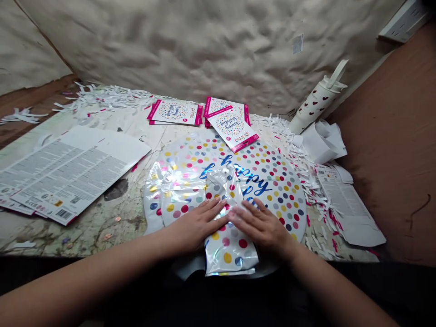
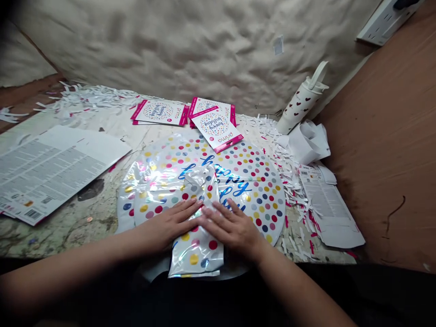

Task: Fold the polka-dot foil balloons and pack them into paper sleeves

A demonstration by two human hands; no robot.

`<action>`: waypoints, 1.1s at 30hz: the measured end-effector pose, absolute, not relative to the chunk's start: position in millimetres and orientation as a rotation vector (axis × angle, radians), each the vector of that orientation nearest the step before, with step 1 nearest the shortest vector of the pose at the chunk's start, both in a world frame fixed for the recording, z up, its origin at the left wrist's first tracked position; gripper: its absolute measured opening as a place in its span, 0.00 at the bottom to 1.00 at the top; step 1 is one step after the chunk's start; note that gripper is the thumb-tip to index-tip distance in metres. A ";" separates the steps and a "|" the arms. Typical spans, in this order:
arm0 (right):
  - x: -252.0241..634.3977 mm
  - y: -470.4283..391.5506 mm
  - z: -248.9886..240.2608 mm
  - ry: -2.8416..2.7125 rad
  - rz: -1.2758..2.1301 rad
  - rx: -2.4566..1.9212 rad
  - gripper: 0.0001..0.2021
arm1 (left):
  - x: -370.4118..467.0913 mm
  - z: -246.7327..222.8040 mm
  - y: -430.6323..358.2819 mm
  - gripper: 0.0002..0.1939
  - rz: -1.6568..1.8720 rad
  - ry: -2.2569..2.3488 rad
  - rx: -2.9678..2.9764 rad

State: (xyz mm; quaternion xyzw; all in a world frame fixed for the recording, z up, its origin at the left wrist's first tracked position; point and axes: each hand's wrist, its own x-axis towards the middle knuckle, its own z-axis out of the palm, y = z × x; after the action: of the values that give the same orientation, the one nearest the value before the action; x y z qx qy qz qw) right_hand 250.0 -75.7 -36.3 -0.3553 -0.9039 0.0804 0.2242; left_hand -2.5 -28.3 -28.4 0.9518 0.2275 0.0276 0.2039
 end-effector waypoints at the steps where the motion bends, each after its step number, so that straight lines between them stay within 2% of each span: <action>1: 249.6 -74.6 -33.2 -2.569 0.290 -0.882 0.23 | -4.9 -28.7 -30.0 0.29 0.096 0.610 2.665; 4: 249.6 -67.9 -24.2 -2.458 0.730 -0.988 0.14 | -14.3 -24.9 -32.0 0.22 0.240 0.608 2.628; 6: 249.5 -56.7 -20.2 -2.287 0.935 -1.139 0.12 | -17.3 -17.8 -28.0 0.17 0.329 0.731 2.464; 8: 248.1 -39.6 -17.1 -2.083 1.053 -1.337 0.10 | -14.5 -9.3 -18.1 0.13 0.334 0.976 2.162; 11: 242.1 -12.7 -11.6 -1.739 1.139 -1.719 0.10 | -2.3 -1.3 3.8 0.14 0.244 1.294 1.587; 14: 230.1 0.9 -4.5 -1.710 0.813 -1.848 0.12 | 8.8 -2.2 22.6 0.13 0.180 1.351 1.266; 17: 216.0 1.5 0.1 -2.048 0.338 -1.600 0.11 | 11.9 -3.9 28.5 0.12 0.163 1.339 1.243; 20: 216.6 0.5 -0.3 -2.076 0.301 -1.475 0.11 | 5.8 -1.9 19.8 0.09 0.221 1.302 1.305; 21: 222.3 -0.1 -1.3 -1.976 0.374 -1.505 0.17 | 1.5 -1.9 14.5 0.07 0.263 1.268 1.413; 24: 249.1 -9.2 -6.2 -1.895 0.717 -1.485 0.44 | -16.2 -9.0 -4.2 0.09 0.414 1.042 1.991; 26: 263.3 -23.7 -10.5 -2.113 0.823 -1.376 0.51 | -27.5 -18.6 -14.3 0.12 0.462 0.796 2.361; 29: 264.5 -51.3 -16.9 -2.428 0.581 -1.201 0.41 | -35.6 -29.8 -21.0 0.12 0.429 0.491 2.675; 33: 248.8 -74.2 -23.5 -2.669 0.268 -0.880 0.27 | -33.1 -29.6 -20.1 0.15 0.331 0.354 2.769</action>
State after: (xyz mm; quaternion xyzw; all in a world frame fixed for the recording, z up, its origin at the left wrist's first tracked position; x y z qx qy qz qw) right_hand 248.8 -74.2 -23.5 -0.3077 -0.9335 0.0939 0.1586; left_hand -33.1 -20.1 -29.6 0.9716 0.1242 0.1163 0.1643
